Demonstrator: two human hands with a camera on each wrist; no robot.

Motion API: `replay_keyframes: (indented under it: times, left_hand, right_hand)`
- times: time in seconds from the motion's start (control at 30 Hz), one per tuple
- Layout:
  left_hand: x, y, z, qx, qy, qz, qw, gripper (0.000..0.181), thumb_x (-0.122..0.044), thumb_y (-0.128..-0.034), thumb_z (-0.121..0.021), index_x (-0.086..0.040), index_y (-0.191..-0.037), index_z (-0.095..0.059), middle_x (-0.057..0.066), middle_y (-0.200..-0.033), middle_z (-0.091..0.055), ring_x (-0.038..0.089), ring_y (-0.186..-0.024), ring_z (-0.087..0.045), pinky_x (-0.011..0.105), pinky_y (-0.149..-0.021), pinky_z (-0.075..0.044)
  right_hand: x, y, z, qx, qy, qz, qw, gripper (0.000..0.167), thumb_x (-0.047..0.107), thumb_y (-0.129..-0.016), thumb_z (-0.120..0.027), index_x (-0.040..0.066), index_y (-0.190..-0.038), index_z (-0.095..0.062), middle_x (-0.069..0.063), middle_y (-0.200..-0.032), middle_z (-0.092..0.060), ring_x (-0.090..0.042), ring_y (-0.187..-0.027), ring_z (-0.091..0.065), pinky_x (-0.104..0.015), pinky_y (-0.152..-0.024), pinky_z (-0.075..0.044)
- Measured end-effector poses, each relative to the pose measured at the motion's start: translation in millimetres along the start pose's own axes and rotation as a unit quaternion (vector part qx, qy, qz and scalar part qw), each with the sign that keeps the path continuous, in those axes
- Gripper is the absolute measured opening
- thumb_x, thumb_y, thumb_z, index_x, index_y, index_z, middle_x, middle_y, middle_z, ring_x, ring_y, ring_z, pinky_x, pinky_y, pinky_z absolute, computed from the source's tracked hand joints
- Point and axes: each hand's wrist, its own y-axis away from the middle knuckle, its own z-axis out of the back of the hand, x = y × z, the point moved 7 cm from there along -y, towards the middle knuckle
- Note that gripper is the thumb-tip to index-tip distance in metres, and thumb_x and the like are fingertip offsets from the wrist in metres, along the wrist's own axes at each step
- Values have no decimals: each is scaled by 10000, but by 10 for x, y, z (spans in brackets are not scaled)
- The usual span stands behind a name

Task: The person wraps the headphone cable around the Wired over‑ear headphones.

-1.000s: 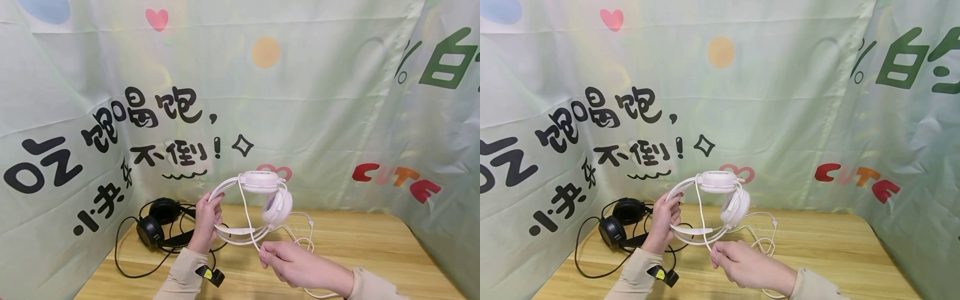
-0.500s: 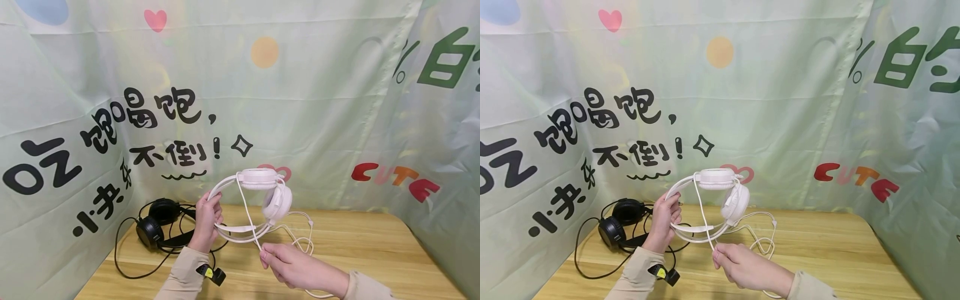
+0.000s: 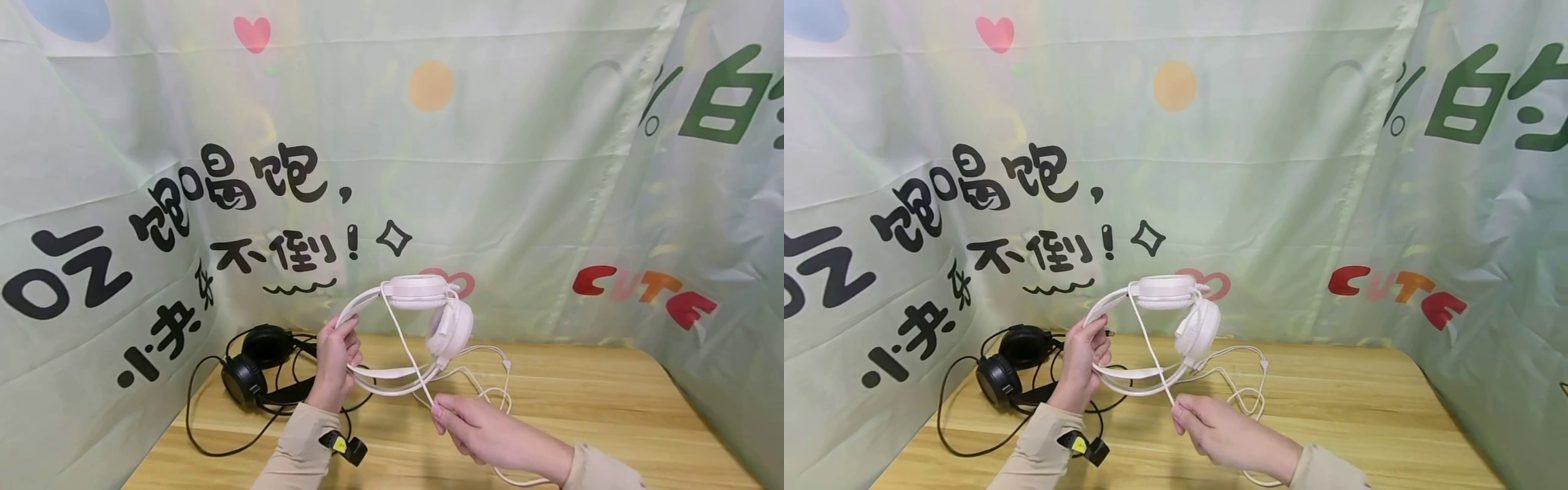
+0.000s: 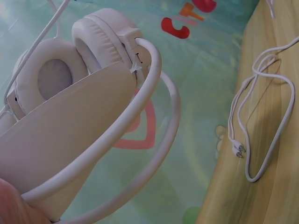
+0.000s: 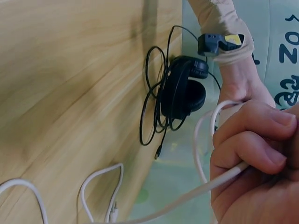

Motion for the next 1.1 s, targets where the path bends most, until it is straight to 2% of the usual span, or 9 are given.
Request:
replay_keyframes:
  times: [0.2,0.53,0.8,1.1]
  left_hand:
    - [19,-18,28,-68,67,40,9999,149,-137,-1062,-568,-93,-927,-523,-79,-597,-293,37,-458,-270,170,-399,-262]
    - [36,-26,36,-77,85,29,9999,182,-155,-1061,-580,-121,-900,-502,-73,-613,-279,33,-459,-269,166,-401,-266]
    - [107,14,63,-83,309,78,9995,182,-154,-1074,-556,-129,-908,-486,-80,-607,-280,34,-459,-268,164,-400,-266]
    - [171,68,81,-167,556,77,9983,211,-154,-1085,-525,-141,-884,-462,-76,-617,-274,35,-455,-276,158,-401,-262]
  right_hand:
    - [-112,13,111,-123,-137,-128,9998,337,291,-1174,-408,67,-960,-540,107,-609,-397,4,-476,-334,-138,-432,-293]
    - [-255,15,270,-344,-121,-135,9992,308,218,-1175,-397,72,-965,-568,82,-610,-392,1,-479,-339,-151,-434,-290]
    - [-350,6,368,-335,-23,-93,9994,324,250,-1177,-396,74,-954,-554,91,-608,-398,9,-484,-356,-150,-432,-318]
    - [-366,-17,440,-275,145,6,9995,332,266,-1177,-397,79,-952,-554,117,-606,-401,21,-487,-360,-138,-439,-305]
